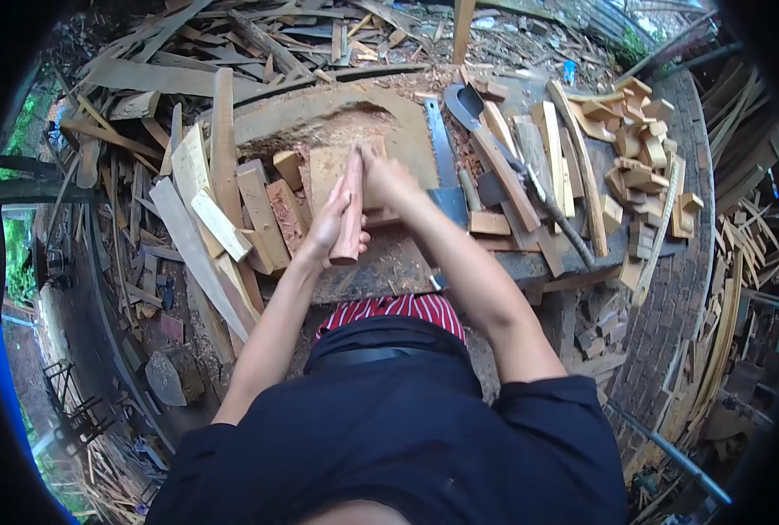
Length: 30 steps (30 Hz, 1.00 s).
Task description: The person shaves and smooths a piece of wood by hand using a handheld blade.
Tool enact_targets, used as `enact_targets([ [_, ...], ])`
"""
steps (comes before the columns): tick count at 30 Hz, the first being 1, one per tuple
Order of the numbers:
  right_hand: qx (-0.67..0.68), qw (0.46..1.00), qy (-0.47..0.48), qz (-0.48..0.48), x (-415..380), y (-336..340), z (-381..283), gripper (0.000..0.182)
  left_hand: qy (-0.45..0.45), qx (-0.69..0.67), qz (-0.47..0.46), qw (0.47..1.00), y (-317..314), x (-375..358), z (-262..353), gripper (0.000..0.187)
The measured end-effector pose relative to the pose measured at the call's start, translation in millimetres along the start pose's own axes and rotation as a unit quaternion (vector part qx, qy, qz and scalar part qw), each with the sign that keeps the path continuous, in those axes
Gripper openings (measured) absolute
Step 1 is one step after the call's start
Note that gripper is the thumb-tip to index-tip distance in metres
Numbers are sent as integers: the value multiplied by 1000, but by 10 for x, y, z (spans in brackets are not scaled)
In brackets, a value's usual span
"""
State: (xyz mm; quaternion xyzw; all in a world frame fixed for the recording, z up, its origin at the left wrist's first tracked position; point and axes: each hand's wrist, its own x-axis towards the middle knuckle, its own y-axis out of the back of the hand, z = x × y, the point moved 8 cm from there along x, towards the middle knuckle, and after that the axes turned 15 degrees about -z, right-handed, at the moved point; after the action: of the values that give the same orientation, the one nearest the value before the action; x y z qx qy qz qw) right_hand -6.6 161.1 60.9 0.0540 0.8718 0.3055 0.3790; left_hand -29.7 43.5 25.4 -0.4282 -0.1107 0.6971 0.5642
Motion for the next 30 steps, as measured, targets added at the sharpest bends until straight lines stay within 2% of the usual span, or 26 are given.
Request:
enact_targets([
  [2, -102, 992, 52, 49, -159, -75, -91, 62, 7, -21, 6, 1000, -16, -5, -12, 58],
  [4, -89, 990, 95, 47, -157, -85, -79, 61, 3, 14, 15, 1000, -36, -31, -2, 58],
  [5, -85, 991, 90, 41, -30, -88, -6, 61, 4, -12, 10, 1000, -44, -36, -1, 58],
  [7, -18, 1000, -2, -6, 336, -2, 201, 64, 9, -3, 7, 1000, -51, -42, -27, 58],
  [8, -20, 1000, 3, -1, 342, -11, 192, 64, 9, 9, 6, 1000, -28, -39, 3, 58],
  [11, -99, 985, 99, 99, -131, -36, -99, 50, 9, -1, -2, 1000, 27, -25, 1, 57],
  [14, -45, 997, 43, 34, 198, -3, 141, 51, 22, 20, 0, 1000, -8, -71, -60, 55],
  [15, 49, 998, -34, -34, 243, 66, 165, 51, 19, 28, 1, 999, -7, -67, -63, 55],
  [16, 50, 998, -31, -32, 237, 28, 165, 51, 12, 39, 5, 999, 8, -59, -8, 55],
  [18, -104, 991, 66, 60, 134, 60, -41, 49, 6, 20, -6, 1000, -22, -35, 64, 56],
  [19, -129, 985, 91, 77, -3, -14, -48, 49, 7, 39, 7, 999, -20, -44, 48, 57],
  [20, -128, 985, 89, 68, 26, -26, -23, 49, 13, 58, 21, 998, -13, -78, 0, 59],
  [22, -22, 998, 57, 10, 120, 68, 57, 50, 19, 58, 21, 998, -59, -120, -22, 59],
  [23, 54, 996, -42, -51, 178, 88, 176, 50, 20, 75, 20, 997, -49, -116, -20, 58],
  [24, 55, 997, -40, -46, 202, 45, 226, 50, 16, 95, 22, 995, -31, -99, 28, 58],
  [26, -75, 995, 58, 27, 241, 1, 162, 49, 16, 97, 25, 995, -30, -74, 90, 58],
  [27, -100, 993, 50, 22, 105, -45, 131, 46, 7, 119, 30, 992, -36, -69, 93, 59],
  [30, -31, 998, 61, -5, 62, 16, 117, 45, 8, 158, 26, 987, -59, -101, 64, 60],
])
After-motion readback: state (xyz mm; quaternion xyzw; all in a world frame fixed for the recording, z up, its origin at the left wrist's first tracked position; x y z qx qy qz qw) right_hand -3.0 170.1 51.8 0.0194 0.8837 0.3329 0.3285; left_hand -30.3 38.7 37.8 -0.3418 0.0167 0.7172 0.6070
